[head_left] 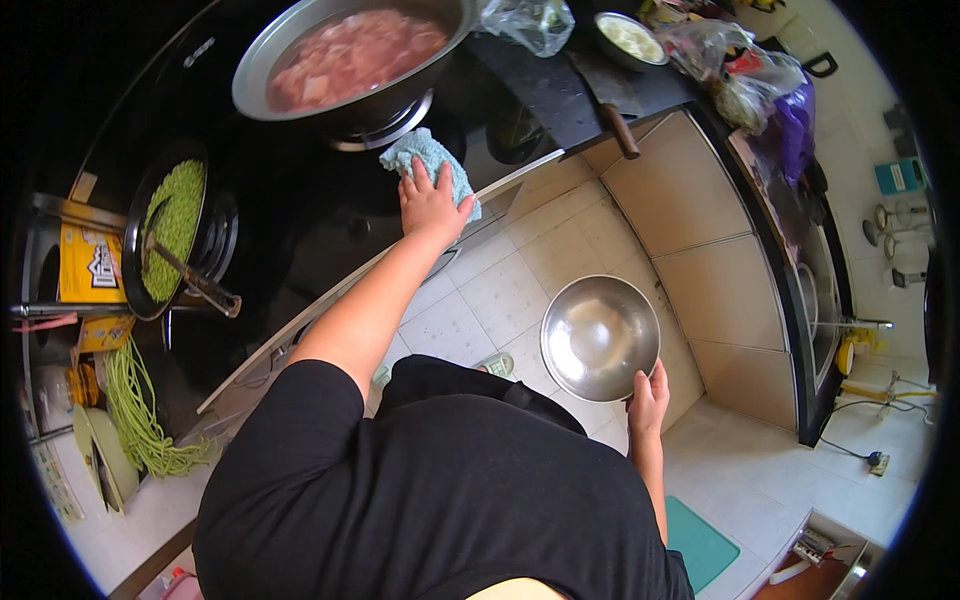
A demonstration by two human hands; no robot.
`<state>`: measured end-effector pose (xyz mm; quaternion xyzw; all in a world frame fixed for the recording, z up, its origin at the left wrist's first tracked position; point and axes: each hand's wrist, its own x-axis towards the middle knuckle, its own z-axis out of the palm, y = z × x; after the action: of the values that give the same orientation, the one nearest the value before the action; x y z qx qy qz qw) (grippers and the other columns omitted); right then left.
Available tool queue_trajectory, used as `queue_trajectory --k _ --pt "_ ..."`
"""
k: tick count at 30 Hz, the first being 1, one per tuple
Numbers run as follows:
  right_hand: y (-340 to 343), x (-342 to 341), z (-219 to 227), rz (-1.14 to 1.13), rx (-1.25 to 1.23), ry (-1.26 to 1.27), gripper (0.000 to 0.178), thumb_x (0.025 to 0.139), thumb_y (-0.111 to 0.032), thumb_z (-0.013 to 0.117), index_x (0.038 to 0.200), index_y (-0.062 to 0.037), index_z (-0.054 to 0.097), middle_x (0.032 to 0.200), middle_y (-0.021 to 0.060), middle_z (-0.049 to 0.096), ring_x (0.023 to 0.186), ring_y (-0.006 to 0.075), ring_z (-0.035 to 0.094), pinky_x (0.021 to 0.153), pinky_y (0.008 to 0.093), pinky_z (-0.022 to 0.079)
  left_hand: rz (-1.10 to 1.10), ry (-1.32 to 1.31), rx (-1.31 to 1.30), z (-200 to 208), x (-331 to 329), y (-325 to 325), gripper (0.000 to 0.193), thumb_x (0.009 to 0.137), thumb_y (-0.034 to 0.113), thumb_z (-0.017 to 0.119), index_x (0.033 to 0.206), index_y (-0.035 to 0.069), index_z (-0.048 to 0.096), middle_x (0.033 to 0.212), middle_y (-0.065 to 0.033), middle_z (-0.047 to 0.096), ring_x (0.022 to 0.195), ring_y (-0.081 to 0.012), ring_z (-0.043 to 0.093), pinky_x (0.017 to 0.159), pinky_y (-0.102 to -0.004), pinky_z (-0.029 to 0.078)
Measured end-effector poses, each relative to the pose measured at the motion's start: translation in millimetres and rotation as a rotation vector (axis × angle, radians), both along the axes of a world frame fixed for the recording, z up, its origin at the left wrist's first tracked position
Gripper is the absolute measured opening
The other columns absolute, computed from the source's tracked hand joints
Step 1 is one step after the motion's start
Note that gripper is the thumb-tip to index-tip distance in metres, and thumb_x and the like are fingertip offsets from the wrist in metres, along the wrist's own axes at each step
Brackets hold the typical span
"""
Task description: The person transfers green soybeans from a bowl into a wok on the stove using a slotted spoon. They stir the beans in the wok, rinse a metal bowl in the sink, and wipe the countertop with a cloth. The person also handles a bowl of ground meat, rinses it under the tap, and covers it with a lid.
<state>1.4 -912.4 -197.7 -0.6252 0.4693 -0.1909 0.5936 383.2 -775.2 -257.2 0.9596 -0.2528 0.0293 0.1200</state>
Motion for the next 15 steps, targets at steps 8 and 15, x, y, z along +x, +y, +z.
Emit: queue_trajectory --k 8,15 --pt "-52 -14 -1 -0.055 0.002 -0.067 0.041 0.083 -0.007 0.045 0.123 -0.0004 0.042 0.073 0.001 0.054 0.05 0.0051 0.046 0.043 0.0192 0.038 -0.072 -0.041 0.055 0 7 -87 0.073 0.075 0.052 0.054 0.133 0.014 0.031 0.138 -0.0256 0.016 0.124 -0.0433 0.023 0.103 -0.0456 0.018" --pt "-106 -10 -16 -0.108 0.044 -0.043 0.041 0.082 -0.007 0.044 0.123 -0.0004 0.041 0.078 0.0029 0.056 0.053 0.0058 0.048 0.045 0.0196 0.04 -0.143 -0.006 0.036 3 28 -190 0.075 0.074 0.054 0.054 0.132 0.013 0.031 0.138 -0.0259 0.016 0.125 -0.0426 0.021 0.104 -0.0464 0.014"
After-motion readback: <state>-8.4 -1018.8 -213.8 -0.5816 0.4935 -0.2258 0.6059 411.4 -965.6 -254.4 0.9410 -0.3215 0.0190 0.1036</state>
